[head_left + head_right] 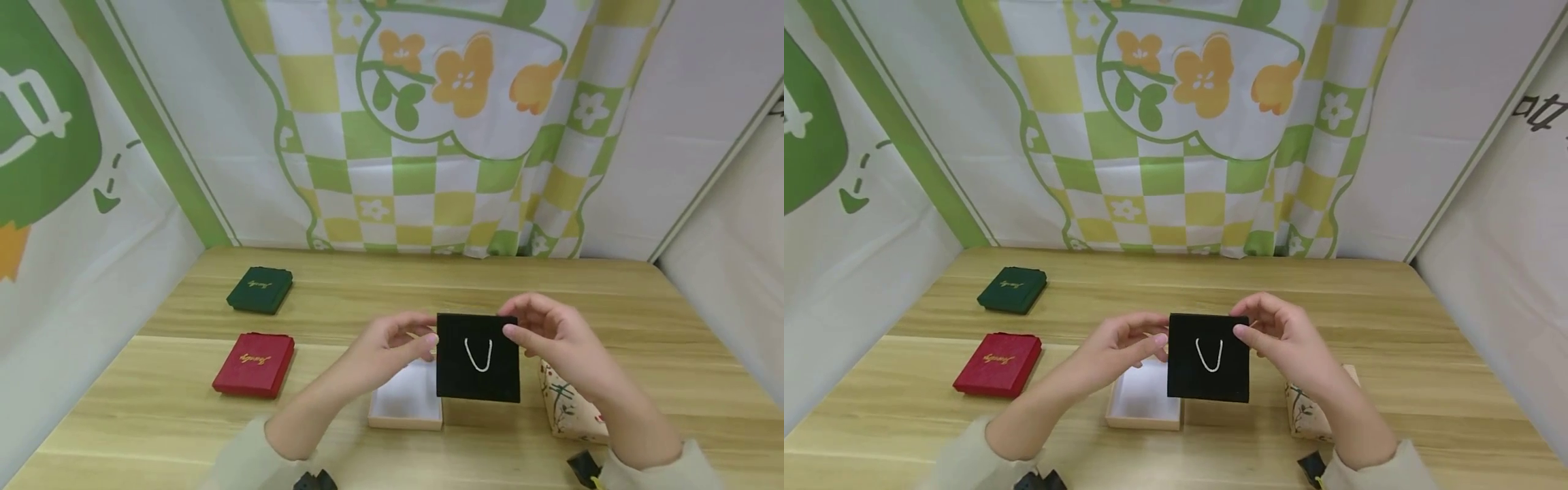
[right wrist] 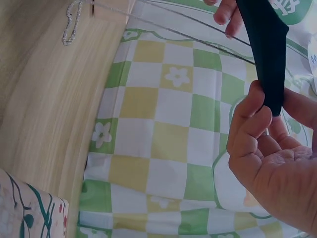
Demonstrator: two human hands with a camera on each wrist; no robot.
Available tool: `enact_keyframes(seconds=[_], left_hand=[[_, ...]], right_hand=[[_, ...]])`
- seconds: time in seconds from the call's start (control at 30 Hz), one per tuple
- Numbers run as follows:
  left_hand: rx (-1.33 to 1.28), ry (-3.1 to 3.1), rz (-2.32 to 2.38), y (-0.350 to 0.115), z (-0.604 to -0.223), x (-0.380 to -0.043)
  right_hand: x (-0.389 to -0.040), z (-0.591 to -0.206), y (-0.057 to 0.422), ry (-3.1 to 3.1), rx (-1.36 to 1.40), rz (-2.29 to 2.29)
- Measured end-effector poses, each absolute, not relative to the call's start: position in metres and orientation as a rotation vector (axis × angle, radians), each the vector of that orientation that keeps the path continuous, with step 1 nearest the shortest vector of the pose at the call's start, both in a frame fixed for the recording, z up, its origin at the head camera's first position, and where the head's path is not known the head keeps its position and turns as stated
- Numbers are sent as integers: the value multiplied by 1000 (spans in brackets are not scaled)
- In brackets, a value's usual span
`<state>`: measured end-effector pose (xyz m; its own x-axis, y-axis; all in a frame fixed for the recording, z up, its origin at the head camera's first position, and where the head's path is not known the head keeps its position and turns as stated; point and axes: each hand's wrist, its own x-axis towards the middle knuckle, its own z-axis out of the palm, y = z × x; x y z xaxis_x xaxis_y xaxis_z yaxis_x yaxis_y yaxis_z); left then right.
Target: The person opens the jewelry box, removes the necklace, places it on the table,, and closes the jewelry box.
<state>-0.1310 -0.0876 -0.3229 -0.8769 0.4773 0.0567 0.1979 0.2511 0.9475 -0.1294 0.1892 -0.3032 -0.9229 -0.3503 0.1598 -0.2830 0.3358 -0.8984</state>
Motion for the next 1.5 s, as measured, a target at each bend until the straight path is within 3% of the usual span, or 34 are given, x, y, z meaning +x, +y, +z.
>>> enact_keyframes(seconds=[0.5,0.7,0.87,1.1,1.5], left_hand=[[533,2209,1699,-72,-332,-130],[523,2227,1691,-74,-335,-132],[532,2212,1682,-75,-336,-133],[499,2183,1691,-78,-333,-133],[506,2146,1708,-79,-333,-135]], right_hand=[[-129,-308,184,2551,-661,-1620],[-125,-309,181,2845,-1067,-1445],[-118,-311,173,3055,-1449,-1011],[-111,-315,166,3220,-1535,-618],[-108,-318,159,3359,-1796,-366]])
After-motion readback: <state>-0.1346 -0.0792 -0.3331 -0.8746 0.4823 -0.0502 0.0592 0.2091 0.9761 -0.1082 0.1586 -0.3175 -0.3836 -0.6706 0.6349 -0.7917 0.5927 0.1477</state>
